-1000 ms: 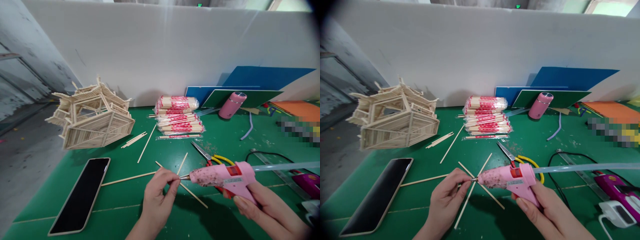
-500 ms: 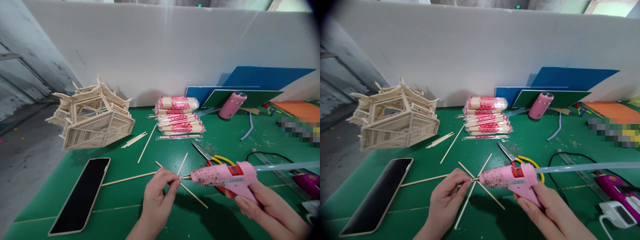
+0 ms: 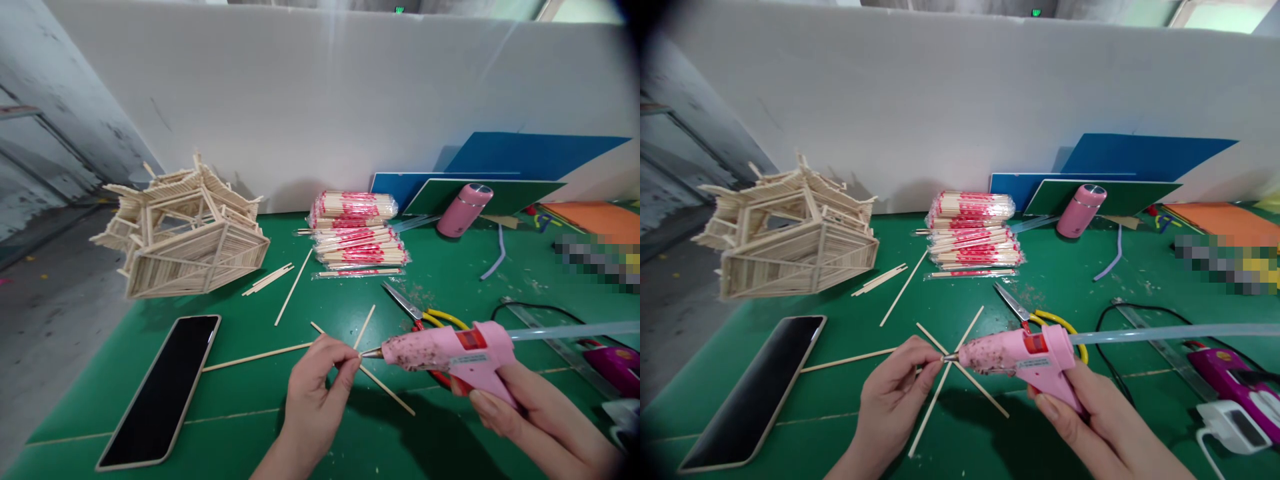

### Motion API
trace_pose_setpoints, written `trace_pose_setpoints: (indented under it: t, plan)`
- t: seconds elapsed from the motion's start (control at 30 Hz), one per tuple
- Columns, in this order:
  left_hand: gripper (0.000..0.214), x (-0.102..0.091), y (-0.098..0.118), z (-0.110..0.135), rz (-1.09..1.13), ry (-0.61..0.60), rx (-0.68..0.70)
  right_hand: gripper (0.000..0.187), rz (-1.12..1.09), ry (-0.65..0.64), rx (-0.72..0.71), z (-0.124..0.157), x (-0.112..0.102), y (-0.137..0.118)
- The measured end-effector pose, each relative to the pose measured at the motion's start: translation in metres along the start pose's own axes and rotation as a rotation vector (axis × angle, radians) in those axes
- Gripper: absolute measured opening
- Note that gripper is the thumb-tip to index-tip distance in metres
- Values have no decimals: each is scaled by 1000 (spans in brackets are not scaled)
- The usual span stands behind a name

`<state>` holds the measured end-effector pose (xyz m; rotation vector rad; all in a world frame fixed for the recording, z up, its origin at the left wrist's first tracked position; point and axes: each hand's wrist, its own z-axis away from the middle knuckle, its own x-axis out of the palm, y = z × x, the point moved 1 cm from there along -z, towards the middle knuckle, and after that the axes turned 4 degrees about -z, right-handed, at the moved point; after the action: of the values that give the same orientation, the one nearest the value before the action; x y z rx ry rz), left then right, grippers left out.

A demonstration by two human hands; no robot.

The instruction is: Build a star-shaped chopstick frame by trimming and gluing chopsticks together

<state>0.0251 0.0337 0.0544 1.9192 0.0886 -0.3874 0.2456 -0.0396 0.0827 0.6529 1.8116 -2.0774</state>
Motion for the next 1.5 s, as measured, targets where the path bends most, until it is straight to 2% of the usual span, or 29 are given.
trace_pose_setpoints:
  t: [0.17,0.3,0.5,0.63,0.8,1.0,1.2,1.37,1.5]
  plan:
    - [11,0,0,0,15,10,-14,30,11,-23,-21,-2,-3,-2]
    - [11,0,1,0,20,18,-20,27,53,-103,-30,-4,-7,1]
    - [10,0,1,-1,-8,13,-8,30,25,-114,-7,-3,-5,3]
    - [9,1,0,0,-18,4,8,29,-3,-1,-8,-3,0,-2]
    - [10,0,0,0,-17,10,4,22,-8,14,-36,-3,0,-5]
    - [10,0,1,-1,15,27,-8,29,-34,29,-6,-2,2,-1]
    - [7,-1,2,-3,109,56,-98,29,-18,29,-13,-3,2,-3]
    - [6,0,-1,-3,234,88,-259,26,-79,21,-1,-4,3,-9]
    - [4,2,-7,-1,428,124,-398,26,-197,20,29,-7,8,-7]
